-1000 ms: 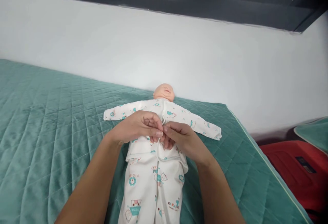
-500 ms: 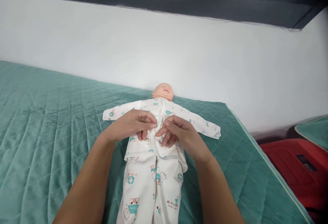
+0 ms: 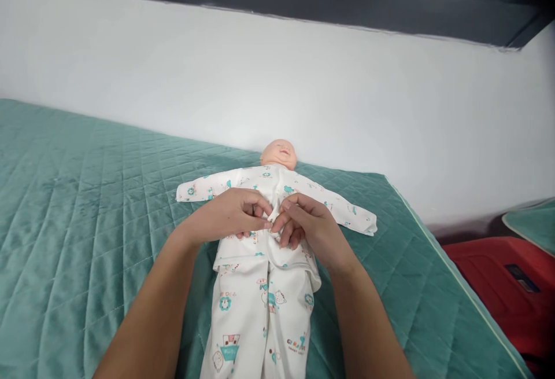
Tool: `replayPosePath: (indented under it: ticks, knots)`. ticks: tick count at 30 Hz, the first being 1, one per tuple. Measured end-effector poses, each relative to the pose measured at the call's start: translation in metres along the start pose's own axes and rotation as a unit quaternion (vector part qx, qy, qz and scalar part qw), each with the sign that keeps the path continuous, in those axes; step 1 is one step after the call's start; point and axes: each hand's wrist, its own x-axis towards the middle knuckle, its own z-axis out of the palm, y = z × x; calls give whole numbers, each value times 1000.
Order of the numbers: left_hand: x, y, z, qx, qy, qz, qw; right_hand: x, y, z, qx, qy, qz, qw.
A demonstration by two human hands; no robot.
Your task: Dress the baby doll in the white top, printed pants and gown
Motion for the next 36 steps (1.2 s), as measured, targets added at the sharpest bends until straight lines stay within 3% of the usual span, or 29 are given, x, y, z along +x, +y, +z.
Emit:
replayPosePath:
  ticks: [6, 11, 17, 21, 28, 36]
  knots:
    - [2, 0, 4, 29, 9, 4, 1000, -1, -2, 2, 4, 9, 1, 1000]
    - [4, 1, 6, 100, 47, 60, 992, -1, -3, 2, -4, 10, 7, 1000]
    - [3, -2, 2, 15, 9, 34, 999, -7, -5, 7, -93, 34, -7, 995]
    - [2, -2, 1, -6, 4, 20, 1000, -14, -10, 10, -196, 67, -16, 978]
    - [3, -5, -3, -24, -21, 8, 999, -21, -17, 14, -313, 71, -8, 947]
    - [3, -8, -4, -90, -36, 21, 995, -18, -11, 6, -258, 17, -2, 966]
